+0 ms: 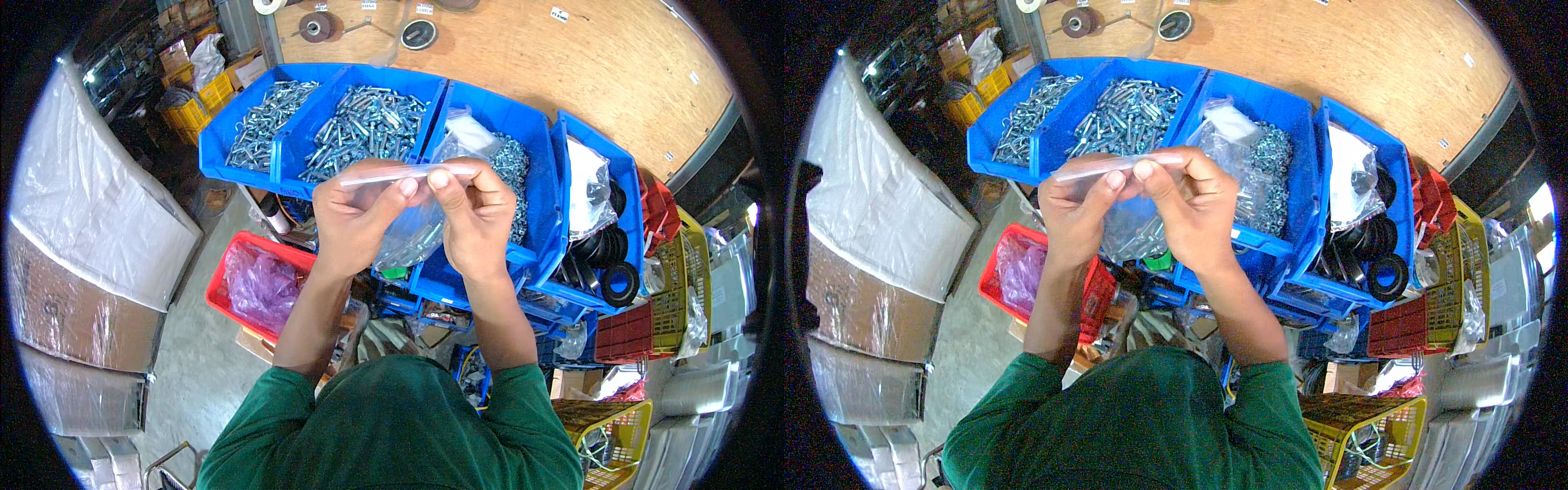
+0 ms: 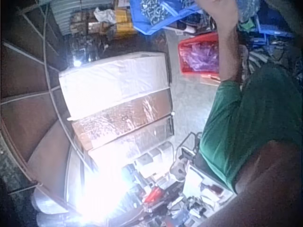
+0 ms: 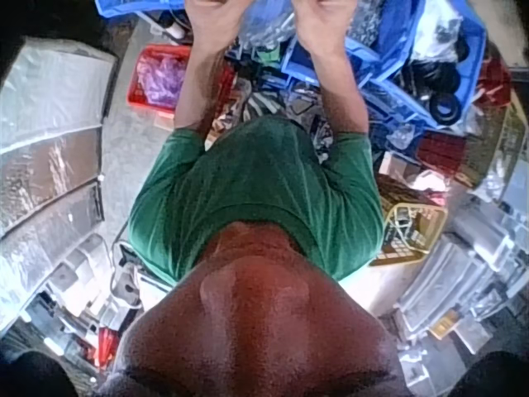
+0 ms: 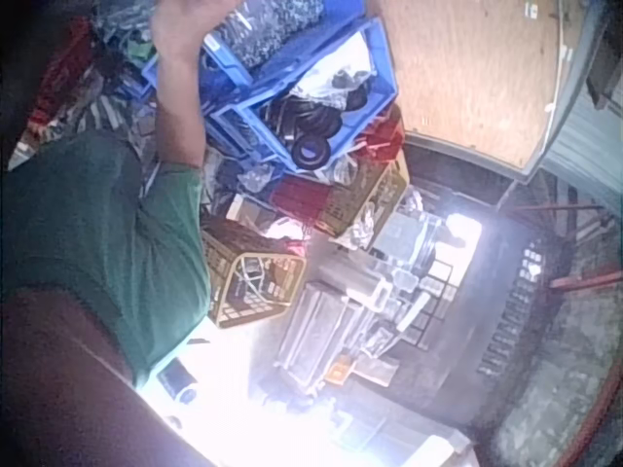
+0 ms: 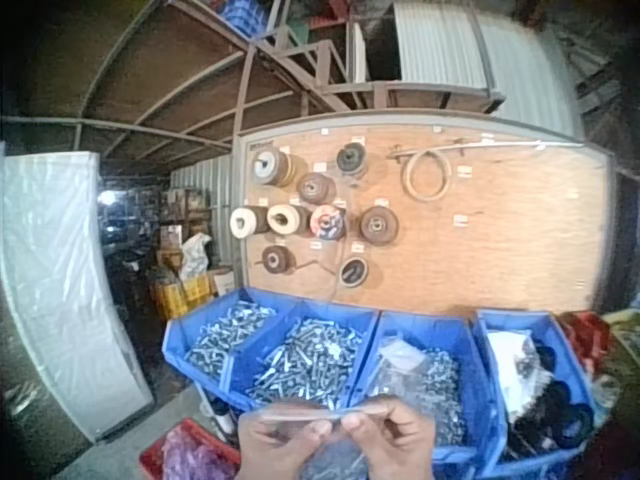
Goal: The person sorts small metal fasteners from blue bins into clear plastic bags, then moves to a table to coil a long metal cable and place it on a stainless steel surface. The person handles fasteners, plastic bags, and a metal cable throughout the sequence.
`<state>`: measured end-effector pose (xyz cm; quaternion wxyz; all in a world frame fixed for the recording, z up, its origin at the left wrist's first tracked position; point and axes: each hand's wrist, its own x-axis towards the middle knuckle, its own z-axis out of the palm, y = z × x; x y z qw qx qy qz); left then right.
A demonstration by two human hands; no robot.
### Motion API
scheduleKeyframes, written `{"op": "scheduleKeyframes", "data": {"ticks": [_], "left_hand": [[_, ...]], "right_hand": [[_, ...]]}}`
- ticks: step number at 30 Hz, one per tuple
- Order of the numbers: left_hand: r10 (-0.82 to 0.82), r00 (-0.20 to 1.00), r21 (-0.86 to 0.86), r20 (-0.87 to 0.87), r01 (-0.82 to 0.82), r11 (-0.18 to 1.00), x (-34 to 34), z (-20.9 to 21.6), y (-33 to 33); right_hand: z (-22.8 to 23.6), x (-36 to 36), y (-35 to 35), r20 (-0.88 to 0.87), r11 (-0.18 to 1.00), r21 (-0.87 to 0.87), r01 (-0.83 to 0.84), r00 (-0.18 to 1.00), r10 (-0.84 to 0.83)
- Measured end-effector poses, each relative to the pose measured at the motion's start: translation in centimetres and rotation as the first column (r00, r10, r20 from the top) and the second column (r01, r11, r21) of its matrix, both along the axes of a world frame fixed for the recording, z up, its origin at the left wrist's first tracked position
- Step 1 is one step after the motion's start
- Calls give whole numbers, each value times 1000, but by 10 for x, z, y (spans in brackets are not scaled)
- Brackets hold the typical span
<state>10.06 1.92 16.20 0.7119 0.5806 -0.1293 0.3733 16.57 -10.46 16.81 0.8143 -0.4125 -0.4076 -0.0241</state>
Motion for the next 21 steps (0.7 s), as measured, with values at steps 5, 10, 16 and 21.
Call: {"op": "scheduleKeyframes", "data": {"ticks": [5, 10, 16, 21], "left_hand": [[18, 1000, 51, 20, -19, 999, 1, 0, 2], [6, 1000, 20, 25, -7, 1000, 1, 1, 0], [0, 997, -1, 78, 0, 1000, 3, 2, -2], [8, 998, 6, 63, -9, 1000, 4, 1, 2]], "right_hand": [[-1, 2, -1, 33, 1000, -1, -10, 999, 10], [0, 1, 0, 25, 1000, 11, -10, 1000, 10], [1, 0, 2, 40, 1000, 30, 10, 999, -11], [2, 0, 4, 42, 999, 51, 6, 999, -9]]}}
